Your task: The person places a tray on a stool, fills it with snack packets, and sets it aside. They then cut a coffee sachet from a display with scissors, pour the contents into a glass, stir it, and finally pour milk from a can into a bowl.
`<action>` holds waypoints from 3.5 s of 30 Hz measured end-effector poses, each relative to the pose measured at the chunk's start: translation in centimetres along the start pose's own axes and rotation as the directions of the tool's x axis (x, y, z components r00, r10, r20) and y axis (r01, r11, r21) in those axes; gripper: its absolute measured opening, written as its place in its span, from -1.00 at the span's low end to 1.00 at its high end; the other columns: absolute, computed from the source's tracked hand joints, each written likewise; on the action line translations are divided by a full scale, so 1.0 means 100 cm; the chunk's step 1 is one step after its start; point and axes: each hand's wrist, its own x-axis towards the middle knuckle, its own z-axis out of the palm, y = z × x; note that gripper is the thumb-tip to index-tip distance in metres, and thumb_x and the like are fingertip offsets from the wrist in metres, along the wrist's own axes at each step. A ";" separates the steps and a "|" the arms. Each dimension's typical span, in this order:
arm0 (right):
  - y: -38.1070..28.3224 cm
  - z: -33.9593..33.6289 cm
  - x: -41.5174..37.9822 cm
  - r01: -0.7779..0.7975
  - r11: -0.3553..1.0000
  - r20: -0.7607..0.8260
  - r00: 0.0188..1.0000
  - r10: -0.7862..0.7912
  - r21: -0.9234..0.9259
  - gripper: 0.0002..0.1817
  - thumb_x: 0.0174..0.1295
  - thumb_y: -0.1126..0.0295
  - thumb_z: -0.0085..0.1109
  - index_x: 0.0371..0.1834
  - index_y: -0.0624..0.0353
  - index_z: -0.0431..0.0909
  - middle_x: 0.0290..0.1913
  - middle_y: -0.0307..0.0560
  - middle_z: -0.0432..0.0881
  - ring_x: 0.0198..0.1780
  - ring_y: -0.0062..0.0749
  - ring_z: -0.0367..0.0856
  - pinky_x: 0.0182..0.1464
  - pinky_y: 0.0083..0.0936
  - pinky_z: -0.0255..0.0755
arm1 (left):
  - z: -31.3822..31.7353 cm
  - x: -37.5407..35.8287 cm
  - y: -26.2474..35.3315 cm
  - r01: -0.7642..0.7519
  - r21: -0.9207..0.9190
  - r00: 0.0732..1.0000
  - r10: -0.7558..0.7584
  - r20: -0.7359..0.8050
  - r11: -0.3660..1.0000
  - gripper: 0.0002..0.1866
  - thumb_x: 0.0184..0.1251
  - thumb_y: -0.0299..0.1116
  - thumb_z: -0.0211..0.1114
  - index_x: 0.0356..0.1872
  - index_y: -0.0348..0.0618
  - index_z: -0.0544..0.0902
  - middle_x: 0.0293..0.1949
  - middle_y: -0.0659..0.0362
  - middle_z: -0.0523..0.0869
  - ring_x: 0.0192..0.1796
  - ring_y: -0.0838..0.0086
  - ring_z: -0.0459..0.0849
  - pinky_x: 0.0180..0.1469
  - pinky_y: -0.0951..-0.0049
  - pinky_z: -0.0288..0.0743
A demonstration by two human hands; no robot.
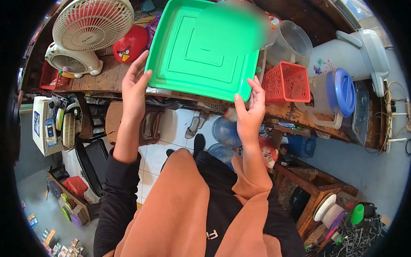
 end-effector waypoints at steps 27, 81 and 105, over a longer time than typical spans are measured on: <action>0.029 0.127 -0.105 0.425 0.901 0.634 0.721 -0.277 -0.089 -0.66 -0.25 0.59 0.13 -0.29 0.11 0.57 0.04 0.11 0.38 0.01 -0.09 0.42 0.03 -0.38 0.35 | -0.167 -0.221 -0.050 0.234 -0.293 0.601 -0.375 -0.706 0.927 -0.60 0.37 -0.32 0.03 0.16 -0.28 0.34 0.01 0.17 0.50 0.00 0.53 0.47 0.07 0.51 0.32; 0.357 0.300 -0.152 0.259 0.676 0.693 0.510 0.510 -0.689 -0.57 0.09 0.05 0.14 -0.09 0.11 0.59 0.24 0.04 0.29 0.22 -0.05 0.26 0.24 -0.27 0.14 | -0.258 -0.285 -0.329 0.840 0.004 0.298 -0.456 -0.839 0.542 -0.27 0.01 -0.40 0.35 0.13 -0.19 0.05 0.13 -0.23 0.41 0.12 -0.08 0.45 0.09 0.15 0.34; 0.301 0.189 -0.248 0.193 0.552 0.545 0.593 0.594 -0.811 -0.62 0.13 0.12 0.07 -0.05 0.06 0.57 -0.04 0.17 0.51 0.07 -0.01 0.37 0.14 -0.24 0.24 | -0.242 -0.365 -0.334 0.873 -0.003 0.265 -0.481 -0.836 0.487 -0.39 0.07 -0.02 0.28 0.05 -0.13 0.27 0.00 -0.01 0.56 -0.01 0.09 0.57 0.04 0.22 0.36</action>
